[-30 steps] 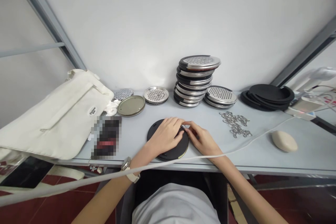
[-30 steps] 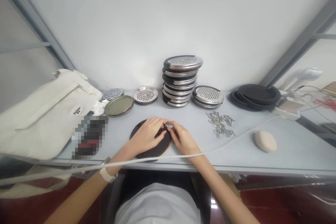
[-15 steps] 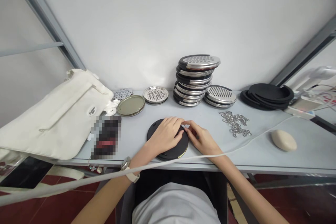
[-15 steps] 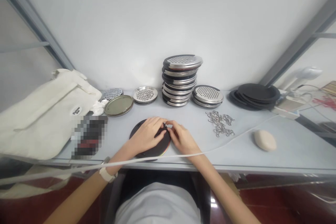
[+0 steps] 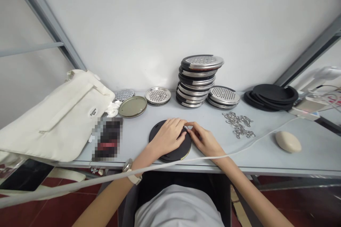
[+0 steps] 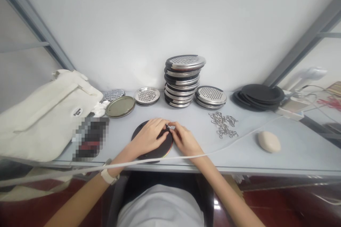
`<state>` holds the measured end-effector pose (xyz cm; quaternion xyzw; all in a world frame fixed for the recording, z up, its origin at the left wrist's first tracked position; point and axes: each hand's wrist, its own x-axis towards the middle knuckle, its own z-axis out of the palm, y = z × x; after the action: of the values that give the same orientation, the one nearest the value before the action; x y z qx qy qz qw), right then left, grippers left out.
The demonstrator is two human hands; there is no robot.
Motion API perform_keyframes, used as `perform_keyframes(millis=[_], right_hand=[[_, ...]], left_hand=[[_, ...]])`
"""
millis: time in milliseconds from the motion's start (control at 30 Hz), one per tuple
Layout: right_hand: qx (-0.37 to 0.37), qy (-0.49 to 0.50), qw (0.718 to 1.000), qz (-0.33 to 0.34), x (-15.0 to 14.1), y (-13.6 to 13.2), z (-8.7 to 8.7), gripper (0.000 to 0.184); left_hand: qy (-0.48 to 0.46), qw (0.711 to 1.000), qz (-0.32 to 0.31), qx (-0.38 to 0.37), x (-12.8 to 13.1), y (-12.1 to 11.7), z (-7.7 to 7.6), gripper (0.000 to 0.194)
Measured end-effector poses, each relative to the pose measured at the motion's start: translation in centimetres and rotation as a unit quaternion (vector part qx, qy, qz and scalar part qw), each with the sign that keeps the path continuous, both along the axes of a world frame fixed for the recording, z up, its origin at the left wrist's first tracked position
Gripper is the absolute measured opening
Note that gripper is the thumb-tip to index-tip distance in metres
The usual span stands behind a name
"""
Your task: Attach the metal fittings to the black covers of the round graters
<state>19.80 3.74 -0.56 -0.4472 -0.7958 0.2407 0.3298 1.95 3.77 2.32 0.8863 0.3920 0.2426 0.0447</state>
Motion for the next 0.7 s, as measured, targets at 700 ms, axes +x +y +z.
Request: perform_keyframes(millis=[700], right_hand=[[-0.002, 0.011, 1.000, 0.012, -0.04, -0.04, 0.14, 0.030]], left_hand=[[-0.002, 1.000, 0.003, 0.001, 0.06, 0.02, -0.09, 0.016]])
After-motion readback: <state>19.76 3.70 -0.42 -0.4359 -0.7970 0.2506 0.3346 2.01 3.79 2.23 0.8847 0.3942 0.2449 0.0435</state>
